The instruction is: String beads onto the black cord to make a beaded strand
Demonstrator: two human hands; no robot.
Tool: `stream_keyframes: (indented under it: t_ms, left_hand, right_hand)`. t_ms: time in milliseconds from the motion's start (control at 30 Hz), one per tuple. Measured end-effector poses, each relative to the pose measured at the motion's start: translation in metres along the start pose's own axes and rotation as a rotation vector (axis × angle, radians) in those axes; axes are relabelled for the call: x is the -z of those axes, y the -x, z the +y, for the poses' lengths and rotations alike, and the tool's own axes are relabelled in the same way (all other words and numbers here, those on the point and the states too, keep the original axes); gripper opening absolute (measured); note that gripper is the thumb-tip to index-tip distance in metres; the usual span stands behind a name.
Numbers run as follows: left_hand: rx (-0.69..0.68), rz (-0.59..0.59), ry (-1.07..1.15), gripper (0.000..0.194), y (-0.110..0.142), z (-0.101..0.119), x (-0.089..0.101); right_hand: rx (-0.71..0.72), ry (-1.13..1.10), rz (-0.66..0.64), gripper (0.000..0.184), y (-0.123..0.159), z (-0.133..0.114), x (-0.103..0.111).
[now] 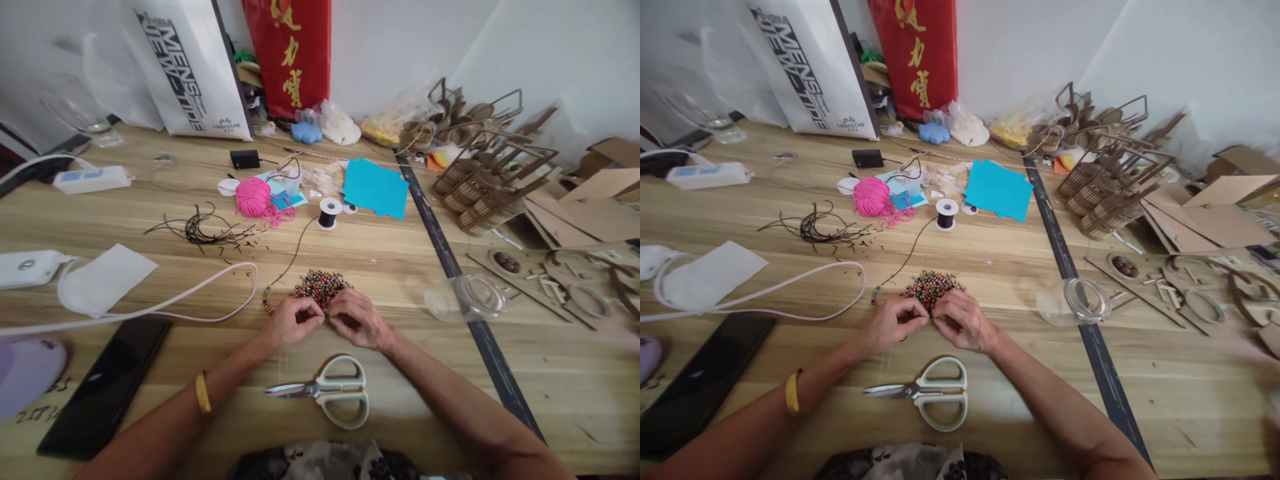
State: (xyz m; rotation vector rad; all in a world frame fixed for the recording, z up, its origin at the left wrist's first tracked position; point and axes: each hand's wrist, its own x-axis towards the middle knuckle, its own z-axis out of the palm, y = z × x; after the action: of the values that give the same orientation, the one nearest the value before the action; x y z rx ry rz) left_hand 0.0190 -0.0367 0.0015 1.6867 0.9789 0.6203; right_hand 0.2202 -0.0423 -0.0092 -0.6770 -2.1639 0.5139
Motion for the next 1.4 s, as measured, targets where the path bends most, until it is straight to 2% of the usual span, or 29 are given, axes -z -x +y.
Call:
stream_keyframes:
  t_ms: [833,1400]
  left_hand:
    - [-0.018,-0.006,0.023,0.011,-0.0011,-0.0024,0.0001]
    - [0.058,-0.016,0.032,0.013,-0.0014,0.0045,0.0011]
  right_hand:
    - [-0.023,-0.004,-0.015,0.01,-0.0009,-0.0015,0.0018]
    - [0.001,0.01,-0.011,0.01,0.0008,0.001,0.0]
